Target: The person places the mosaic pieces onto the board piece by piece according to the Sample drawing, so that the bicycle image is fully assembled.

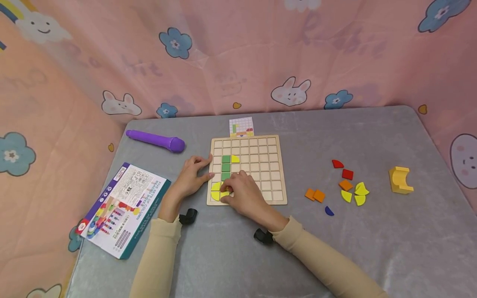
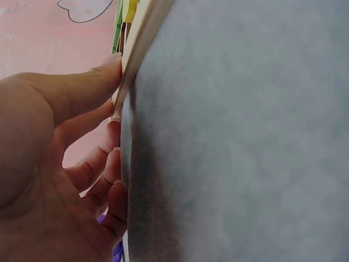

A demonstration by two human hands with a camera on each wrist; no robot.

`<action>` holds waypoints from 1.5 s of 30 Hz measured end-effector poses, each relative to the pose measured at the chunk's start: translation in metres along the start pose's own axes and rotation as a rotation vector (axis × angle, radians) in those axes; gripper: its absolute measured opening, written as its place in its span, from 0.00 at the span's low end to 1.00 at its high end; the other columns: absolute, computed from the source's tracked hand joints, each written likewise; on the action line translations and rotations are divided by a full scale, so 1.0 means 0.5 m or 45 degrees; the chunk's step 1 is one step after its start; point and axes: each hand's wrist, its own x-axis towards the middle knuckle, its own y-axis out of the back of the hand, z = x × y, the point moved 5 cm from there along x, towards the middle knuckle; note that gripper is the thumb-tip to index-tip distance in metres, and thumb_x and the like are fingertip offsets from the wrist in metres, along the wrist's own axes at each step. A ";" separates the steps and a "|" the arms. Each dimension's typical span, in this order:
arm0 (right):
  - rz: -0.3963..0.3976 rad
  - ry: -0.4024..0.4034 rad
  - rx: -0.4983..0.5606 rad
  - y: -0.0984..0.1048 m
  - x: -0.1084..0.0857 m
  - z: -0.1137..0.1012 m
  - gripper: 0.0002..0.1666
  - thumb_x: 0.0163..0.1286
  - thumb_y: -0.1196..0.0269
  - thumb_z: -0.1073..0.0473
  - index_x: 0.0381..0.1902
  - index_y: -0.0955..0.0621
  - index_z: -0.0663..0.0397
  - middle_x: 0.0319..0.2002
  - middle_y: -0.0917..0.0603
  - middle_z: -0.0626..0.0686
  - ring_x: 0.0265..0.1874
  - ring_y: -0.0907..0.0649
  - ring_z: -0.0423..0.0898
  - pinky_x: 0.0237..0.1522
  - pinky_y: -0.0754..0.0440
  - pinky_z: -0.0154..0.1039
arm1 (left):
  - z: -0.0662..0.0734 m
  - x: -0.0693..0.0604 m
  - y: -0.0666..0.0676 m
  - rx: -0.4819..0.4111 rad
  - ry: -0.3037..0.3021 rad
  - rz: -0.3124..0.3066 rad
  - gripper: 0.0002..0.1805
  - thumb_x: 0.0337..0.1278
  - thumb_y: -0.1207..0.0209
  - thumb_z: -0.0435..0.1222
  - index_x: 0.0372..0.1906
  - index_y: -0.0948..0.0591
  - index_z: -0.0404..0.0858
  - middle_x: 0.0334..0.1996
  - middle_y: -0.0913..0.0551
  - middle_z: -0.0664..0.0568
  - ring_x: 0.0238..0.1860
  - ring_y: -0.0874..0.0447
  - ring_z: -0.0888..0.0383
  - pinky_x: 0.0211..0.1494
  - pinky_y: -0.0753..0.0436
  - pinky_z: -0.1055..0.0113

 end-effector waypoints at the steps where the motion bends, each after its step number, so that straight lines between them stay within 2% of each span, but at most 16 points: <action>1: 0.002 0.000 0.001 0.002 -0.001 0.000 0.13 0.54 0.16 0.58 0.36 0.08 0.50 0.28 0.20 0.47 0.31 0.29 0.43 0.39 0.30 0.39 | 0.001 0.000 0.001 -0.001 -0.002 -0.001 0.35 0.74 0.36 0.43 0.80 0.32 0.46 0.70 0.29 0.39 0.68 0.34 0.42 0.75 0.35 0.44; 6: 0.009 -0.080 0.027 0.022 -0.017 0.018 0.13 0.55 0.17 0.58 0.37 0.09 0.51 0.29 0.20 0.47 0.34 0.28 0.44 0.41 0.30 0.41 | 0.001 -0.002 0.002 -0.005 0.001 -0.007 0.35 0.74 0.36 0.43 0.81 0.32 0.46 0.71 0.29 0.39 0.69 0.34 0.42 0.75 0.35 0.44; 10: 0.031 -0.178 0.034 0.056 -0.045 0.059 0.12 0.57 0.18 0.60 0.37 0.09 0.52 0.30 0.19 0.47 0.36 0.26 0.46 0.42 0.30 0.42 | 0.000 -0.001 0.000 -0.005 0.012 -0.018 0.35 0.75 0.36 0.44 0.81 0.33 0.47 0.72 0.30 0.40 0.69 0.35 0.42 0.75 0.36 0.44; 14: 0.055 -0.237 0.020 0.105 -0.088 0.118 0.12 0.59 0.20 0.61 0.40 0.10 0.55 0.37 0.15 0.53 0.40 0.24 0.51 0.45 0.28 0.45 | -0.001 0.000 -0.001 0.000 0.013 -0.026 0.35 0.75 0.36 0.44 0.81 0.34 0.47 0.72 0.30 0.40 0.69 0.35 0.42 0.75 0.36 0.44; 17: 0.084 -0.318 0.046 0.145 -0.125 0.164 0.13 0.62 0.21 0.62 0.43 0.11 0.58 0.46 0.16 0.61 0.49 0.23 0.59 0.54 0.26 0.54 | 0.000 0.000 -0.001 0.005 0.011 -0.026 0.35 0.75 0.36 0.44 0.81 0.34 0.47 0.72 0.30 0.39 0.69 0.35 0.42 0.75 0.36 0.45; 20: 0.131 -0.406 0.037 0.180 -0.164 0.206 0.17 0.62 0.21 0.60 0.45 0.13 0.61 0.54 0.18 0.67 0.57 0.26 0.65 0.61 0.30 0.62 | 0.001 0.000 0.000 0.005 0.011 -0.028 0.35 0.75 0.37 0.44 0.81 0.34 0.47 0.72 0.31 0.39 0.69 0.35 0.42 0.75 0.36 0.44; 22: 0.164 -0.435 0.002 0.199 -0.190 0.230 0.19 0.61 0.21 0.59 0.47 0.13 0.62 0.55 0.19 0.69 0.58 0.27 0.67 0.61 0.31 0.65 | 0.001 0.001 0.000 0.005 0.009 -0.030 0.35 0.75 0.37 0.44 0.81 0.34 0.48 0.72 0.31 0.39 0.69 0.35 0.42 0.75 0.36 0.44; 25: 0.213 -0.429 -0.048 0.222 -0.222 0.256 0.22 0.58 0.19 0.59 0.48 0.13 0.62 0.55 0.18 0.69 0.57 0.27 0.67 0.57 0.33 0.63 | 0.001 0.001 -0.001 0.009 0.005 -0.032 0.35 0.75 0.37 0.44 0.82 0.34 0.48 0.72 0.31 0.39 0.69 0.35 0.42 0.75 0.36 0.44; 31: 0.256 -0.468 -0.091 0.246 -0.262 0.278 0.26 0.55 0.17 0.59 0.50 0.13 0.64 0.54 0.18 0.71 0.51 0.28 0.65 0.52 0.34 0.56 | 0.001 -0.001 -0.002 0.001 0.007 -0.028 0.36 0.75 0.37 0.44 0.82 0.34 0.48 0.72 0.31 0.39 0.69 0.35 0.42 0.75 0.36 0.44; 36: 0.241 -0.505 -0.113 0.248 -0.277 0.286 0.29 0.55 0.17 0.60 0.52 0.14 0.67 0.56 0.19 0.73 0.53 0.28 0.67 0.54 0.32 0.62 | 0.001 -0.001 -0.002 -0.002 0.007 -0.028 0.35 0.75 0.37 0.44 0.82 0.34 0.48 0.72 0.30 0.39 0.69 0.35 0.42 0.75 0.36 0.44; 39: 0.240 -0.503 -0.110 0.247 -0.283 0.287 0.27 0.56 0.18 0.61 0.50 0.14 0.68 0.54 0.17 0.73 0.52 0.27 0.67 0.55 0.32 0.65 | 0.001 -0.001 -0.001 -0.002 0.005 -0.025 0.35 0.75 0.37 0.44 0.81 0.34 0.48 0.71 0.30 0.39 0.69 0.35 0.42 0.76 0.36 0.44; 45: 0.256 -0.520 -0.119 0.249 -0.283 0.286 0.20 0.59 0.20 0.63 0.46 0.12 0.68 0.48 0.14 0.69 0.49 0.23 0.65 0.51 0.29 0.62 | -0.001 -0.001 -0.001 0.001 -0.004 -0.014 0.35 0.75 0.37 0.44 0.81 0.34 0.47 0.71 0.30 0.39 0.69 0.35 0.42 0.75 0.36 0.45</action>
